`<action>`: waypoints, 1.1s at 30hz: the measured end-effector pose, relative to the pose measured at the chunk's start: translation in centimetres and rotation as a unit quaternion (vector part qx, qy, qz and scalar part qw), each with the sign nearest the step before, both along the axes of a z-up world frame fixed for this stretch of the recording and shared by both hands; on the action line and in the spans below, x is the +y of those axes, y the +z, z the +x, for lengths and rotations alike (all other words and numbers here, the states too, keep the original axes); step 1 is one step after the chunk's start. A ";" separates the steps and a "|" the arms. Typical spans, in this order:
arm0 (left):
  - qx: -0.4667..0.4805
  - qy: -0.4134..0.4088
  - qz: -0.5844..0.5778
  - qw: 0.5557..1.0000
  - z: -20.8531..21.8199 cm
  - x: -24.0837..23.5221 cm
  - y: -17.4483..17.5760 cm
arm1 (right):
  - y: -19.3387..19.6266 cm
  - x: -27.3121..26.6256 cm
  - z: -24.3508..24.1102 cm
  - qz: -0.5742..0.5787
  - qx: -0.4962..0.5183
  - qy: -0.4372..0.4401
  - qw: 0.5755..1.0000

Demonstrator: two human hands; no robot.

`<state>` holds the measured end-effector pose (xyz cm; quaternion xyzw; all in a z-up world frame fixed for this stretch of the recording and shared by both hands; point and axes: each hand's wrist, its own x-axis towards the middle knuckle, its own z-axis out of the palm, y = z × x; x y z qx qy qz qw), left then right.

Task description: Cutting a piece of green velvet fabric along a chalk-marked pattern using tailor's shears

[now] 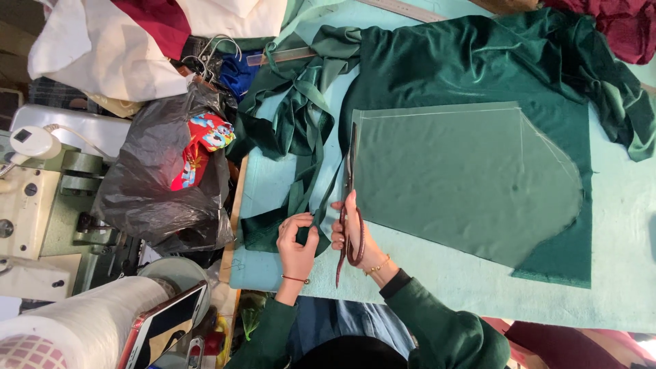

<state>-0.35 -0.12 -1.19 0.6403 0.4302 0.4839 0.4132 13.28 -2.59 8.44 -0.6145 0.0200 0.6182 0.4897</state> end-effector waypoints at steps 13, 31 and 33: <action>-0.020 0.006 -0.002 1.000 0.0 0.0 -0.2 | -0.9 1.7 1.1 0.002 -0.013 -0.022 1.000; -0.018 0.004 -0.006 1.000 -0.1 -0.1 -0.1 | -0.6 3.2 2.6 0.022 -0.044 -0.021 0.999; -0.020 0.005 -0.011 1.000 -0.1 -0.1 -0.3 | -0.9 3.3 2.9 0.024 -0.051 -0.018 0.998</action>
